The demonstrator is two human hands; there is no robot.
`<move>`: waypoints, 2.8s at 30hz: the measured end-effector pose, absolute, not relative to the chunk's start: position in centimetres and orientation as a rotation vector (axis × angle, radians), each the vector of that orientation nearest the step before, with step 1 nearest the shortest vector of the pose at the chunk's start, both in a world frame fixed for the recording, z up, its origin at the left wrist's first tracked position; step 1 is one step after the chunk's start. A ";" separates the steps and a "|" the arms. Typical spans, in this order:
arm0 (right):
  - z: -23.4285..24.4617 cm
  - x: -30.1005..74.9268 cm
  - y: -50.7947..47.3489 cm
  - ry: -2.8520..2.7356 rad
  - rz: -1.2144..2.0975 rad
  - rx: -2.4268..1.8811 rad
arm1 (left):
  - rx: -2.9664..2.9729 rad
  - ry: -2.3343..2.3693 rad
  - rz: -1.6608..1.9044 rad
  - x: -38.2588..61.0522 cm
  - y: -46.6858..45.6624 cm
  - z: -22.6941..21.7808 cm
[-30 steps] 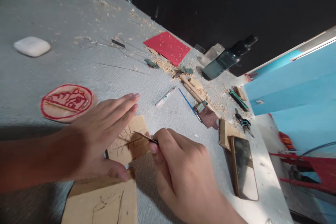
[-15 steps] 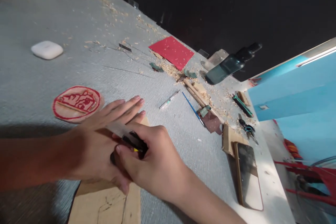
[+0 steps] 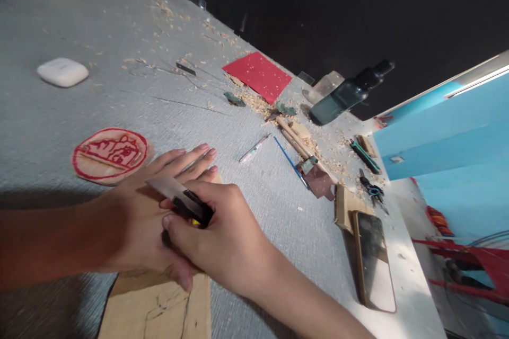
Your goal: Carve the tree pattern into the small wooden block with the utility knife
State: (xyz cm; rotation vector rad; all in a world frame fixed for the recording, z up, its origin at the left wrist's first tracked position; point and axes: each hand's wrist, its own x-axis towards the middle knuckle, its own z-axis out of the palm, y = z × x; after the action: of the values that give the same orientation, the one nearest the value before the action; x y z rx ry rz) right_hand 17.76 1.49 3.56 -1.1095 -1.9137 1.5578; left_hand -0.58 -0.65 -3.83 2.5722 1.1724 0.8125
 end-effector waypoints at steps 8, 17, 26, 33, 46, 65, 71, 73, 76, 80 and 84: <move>3.5 17.4 1.7 -1.773 1.678 -1.134 | 2.570 1.204 0.793 -0.5 -0.7 -3.9; 3.6 17.5 1.8 -1.767 1.713 -1.133 | 2.663 1.168 0.797 -0.6 -0.8 -3.6; 3.4 17.3 1.5 -1.724 1.723 -1.143 | 2.547 1.176 0.879 -0.6 -0.9 -4.0; 3.2 17.2 1.4 -1.713 1.719 -1.128 | 2.578 1.160 0.865 -0.6 -0.8 -3.8; 2.9 17.2 1.4 -1.742 1.638 -1.081 | 2.603 1.175 0.886 -0.5 -0.8 -3.7; 3.0 17.4 1.4 -1.776 1.602 -1.047 | 2.574 1.224 0.877 -0.5 -0.9 -3.4; 2.9 17.3 1.7 -1.719 1.695 -1.068 | 2.631 1.177 0.854 -0.6 -0.7 -3.4; 2.9 17.3 1.8 -1.725 1.677 -1.063 | 2.627 1.192 0.860 -0.5 -0.8 -3.4; 2.9 17.3 1.8 -1.750 1.637 -1.046 | 2.608 1.208 0.863 -0.5 -0.8 -3.3; 3.0 17.2 1.8 -1.780 1.590 -1.041 | 2.640 1.171 0.826 -0.8 -0.7 -3.2; 3.2 17.1 1.6 -1.790 1.576 -1.064 | 2.656 1.136 0.805 -1.1 -0.5 -3.0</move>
State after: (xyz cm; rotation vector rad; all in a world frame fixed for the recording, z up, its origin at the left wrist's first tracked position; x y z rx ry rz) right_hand 17.10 1.65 3.21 -1.0643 -1.7903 1.5756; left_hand -1.11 -0.47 -2.95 2.6560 1.1359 0.8048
